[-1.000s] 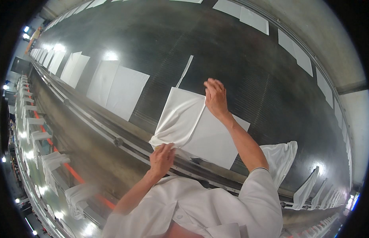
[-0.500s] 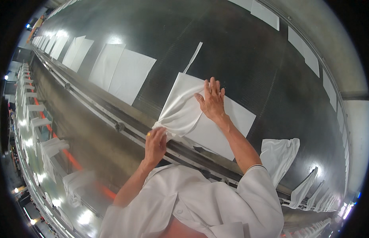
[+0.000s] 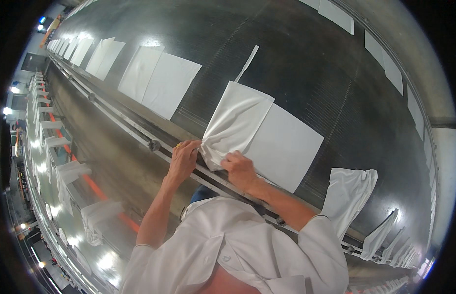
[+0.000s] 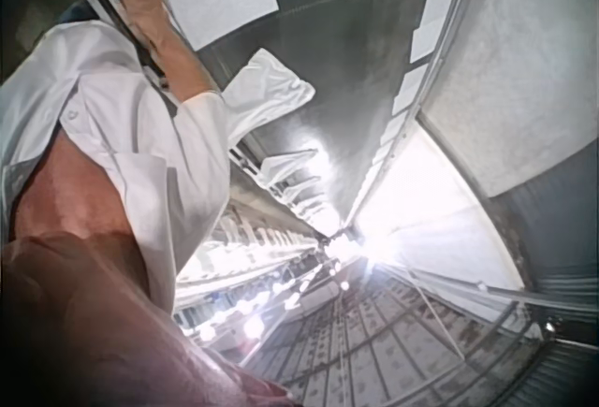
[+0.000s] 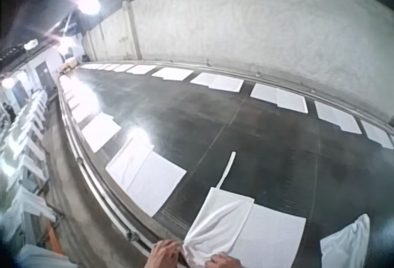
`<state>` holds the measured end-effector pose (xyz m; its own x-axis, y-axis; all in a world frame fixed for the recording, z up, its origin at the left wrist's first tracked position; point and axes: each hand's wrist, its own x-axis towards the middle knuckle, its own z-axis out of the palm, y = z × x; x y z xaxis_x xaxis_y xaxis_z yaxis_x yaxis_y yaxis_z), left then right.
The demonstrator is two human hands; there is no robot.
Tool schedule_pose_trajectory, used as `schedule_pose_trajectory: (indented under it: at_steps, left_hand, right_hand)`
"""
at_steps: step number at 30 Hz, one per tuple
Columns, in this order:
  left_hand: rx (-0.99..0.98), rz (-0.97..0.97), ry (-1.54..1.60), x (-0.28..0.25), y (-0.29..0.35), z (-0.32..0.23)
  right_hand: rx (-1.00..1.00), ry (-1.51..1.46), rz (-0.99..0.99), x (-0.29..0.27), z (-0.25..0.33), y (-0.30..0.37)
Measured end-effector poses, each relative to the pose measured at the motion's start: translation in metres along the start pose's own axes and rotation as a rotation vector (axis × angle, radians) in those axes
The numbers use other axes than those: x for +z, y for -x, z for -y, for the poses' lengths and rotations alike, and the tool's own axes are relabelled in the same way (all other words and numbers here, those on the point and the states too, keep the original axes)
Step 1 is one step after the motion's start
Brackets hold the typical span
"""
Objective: The person repeatedly picks up white fabric pieces from a conveyor belt, unfolds them, and folds them into smaller rectangles. The folded items are placed back on the belt as the process continues.
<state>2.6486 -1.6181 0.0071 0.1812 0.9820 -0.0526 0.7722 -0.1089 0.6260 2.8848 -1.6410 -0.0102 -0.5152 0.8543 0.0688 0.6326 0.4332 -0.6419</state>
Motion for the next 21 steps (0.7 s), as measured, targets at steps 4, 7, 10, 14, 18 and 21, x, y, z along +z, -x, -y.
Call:
schedule_pose_trajectory:
  at_steps: [4, 7, 10, 14, 18, 21]
  left_hand:
    - [0.031, 0.040, -0.010, 0.002, 0.001, 0.002]
    - [0.065, 0.045, -0.049, 0.011, 0.005, -0.003]
    - [0.071, 0.044, -0.075, 0.020, 0.010, -0.010]
    - [0.073, 0.026, -0.072, 0.025, 0.014, -0.014]
    - [0.060, 0.066, -0.010, 0.024, 0.014, -0.016]
    - [0.040, 0.084, 0.064, 0.023, 0.010, -0.016]
  right_hand:
    - [-0.010, 0.167, 0.143, -0.049, -0.021, 0.028]
    - [0.006, 0.268, 0.281, -0.064, -0.026, 0.038]
    - [0.061, 0.279, 0.214, -0.061, -0.017, 0.045]
    - [0.166, 0.084, 0.007, -0.025, 0.014, 0.044]
    - [0.248, 0.028, -0.037, 0.014, 0.017, 0.026]
    - [0.249, 0.064, 0.033, 0.025, 0.008, 0.015]
